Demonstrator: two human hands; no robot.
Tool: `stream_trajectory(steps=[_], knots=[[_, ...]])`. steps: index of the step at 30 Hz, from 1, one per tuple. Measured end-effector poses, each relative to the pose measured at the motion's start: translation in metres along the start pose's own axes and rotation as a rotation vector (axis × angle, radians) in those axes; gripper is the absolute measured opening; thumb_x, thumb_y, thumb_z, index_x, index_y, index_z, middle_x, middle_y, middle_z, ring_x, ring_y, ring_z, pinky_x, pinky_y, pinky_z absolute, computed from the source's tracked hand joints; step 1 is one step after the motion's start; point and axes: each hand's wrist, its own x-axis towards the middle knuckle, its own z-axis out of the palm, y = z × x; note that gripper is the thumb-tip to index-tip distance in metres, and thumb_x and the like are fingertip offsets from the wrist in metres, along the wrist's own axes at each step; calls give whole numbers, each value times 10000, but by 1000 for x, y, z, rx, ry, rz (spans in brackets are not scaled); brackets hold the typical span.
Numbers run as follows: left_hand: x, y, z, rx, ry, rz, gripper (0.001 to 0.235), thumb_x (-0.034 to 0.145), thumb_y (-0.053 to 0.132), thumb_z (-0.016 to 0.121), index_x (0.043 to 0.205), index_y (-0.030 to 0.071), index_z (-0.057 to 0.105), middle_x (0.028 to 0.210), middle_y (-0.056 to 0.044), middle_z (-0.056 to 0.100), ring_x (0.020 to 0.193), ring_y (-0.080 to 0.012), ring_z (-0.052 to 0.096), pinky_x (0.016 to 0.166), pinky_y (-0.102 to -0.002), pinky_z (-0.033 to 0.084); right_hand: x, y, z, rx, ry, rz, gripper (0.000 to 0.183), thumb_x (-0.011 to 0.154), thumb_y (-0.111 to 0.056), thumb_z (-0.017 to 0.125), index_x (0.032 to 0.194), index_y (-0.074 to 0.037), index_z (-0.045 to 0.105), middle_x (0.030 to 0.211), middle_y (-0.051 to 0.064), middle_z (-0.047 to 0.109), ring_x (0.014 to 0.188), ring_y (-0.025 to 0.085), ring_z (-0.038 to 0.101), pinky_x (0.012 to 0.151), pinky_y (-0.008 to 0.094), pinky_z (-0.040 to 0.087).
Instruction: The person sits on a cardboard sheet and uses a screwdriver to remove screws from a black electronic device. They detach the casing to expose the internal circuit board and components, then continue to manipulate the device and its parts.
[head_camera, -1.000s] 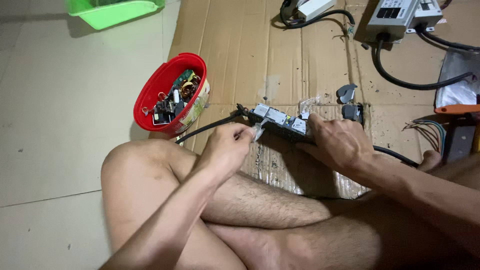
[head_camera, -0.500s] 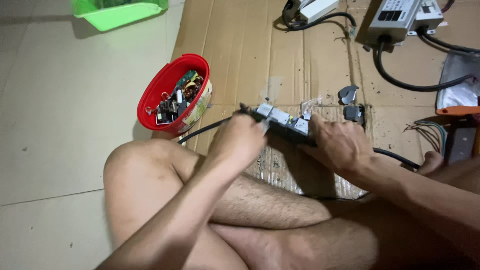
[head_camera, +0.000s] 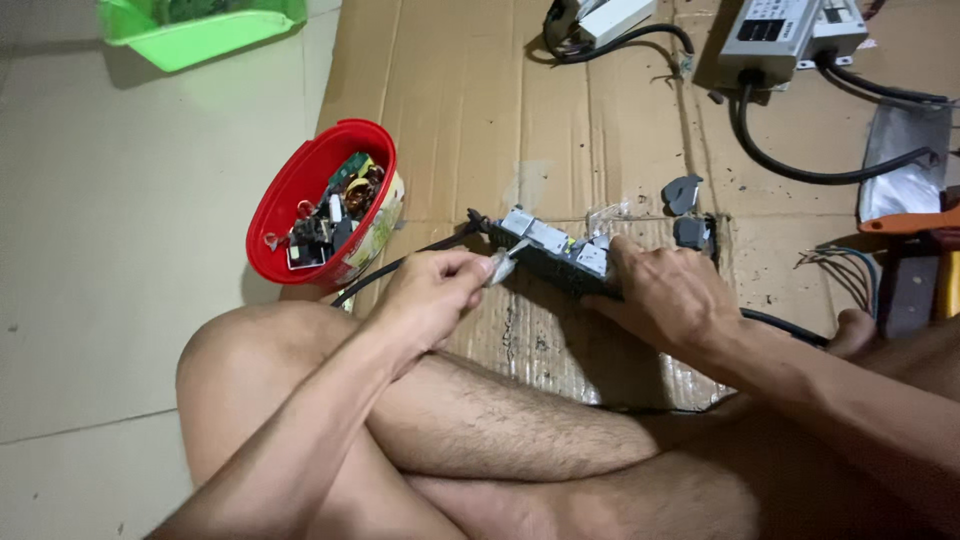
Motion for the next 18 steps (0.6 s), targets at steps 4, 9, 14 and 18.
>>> stream_trajectory(steps=[4, 9, 14, 18], knots=[[13, -18, 10, -118, 7, 12, 216, 894, 226, 677, 1006, 95, 808, 585, -47, 620, 371, -52, 391, 269, -193, 311, -13, -24, -42, 30, 14, -12, 504, 868, -577, 681, 1041, -117, 569, 870, 303, 729, 878, 476, 747, 751, 549, 615], [8, -19, 13, -295, -2, -58, 227, 927, 185, 659, 1073, 49, 767, 605, -95, 562, 266, -65, 329, 217, -212, 245, 13, 18, 6, 7, -57, -19, 426, 918, -486, 684, 1095, -111, 586, 914, 302, 747, 881, 450, 770, 805, 524, 640], [2, -14, 12, -335, -17, -74, 246, 937, 174, 637, 1102, 37, 756, 618, -90, 540, 270, -47, 312, 225, -185, 241, 7, 4, -12, 41, -65, -17, 427, 904, -490, 702, 1068, -114, 584, 889, 294, 743, 841, 421, 774, 751, 496, 647], [8, -18, 14, -385, -48, -68, 250, 943, 175, 628, 1111, 28, 742, 637, -97, 517, 274, -35, 296, 232, -178, 227, -6, -20, -48, 96, -42, -19, 523, 838, -555, 733, 1056, -103, 585, 905, 297, 737, 872, 458, 754, 729, 526, 619]])
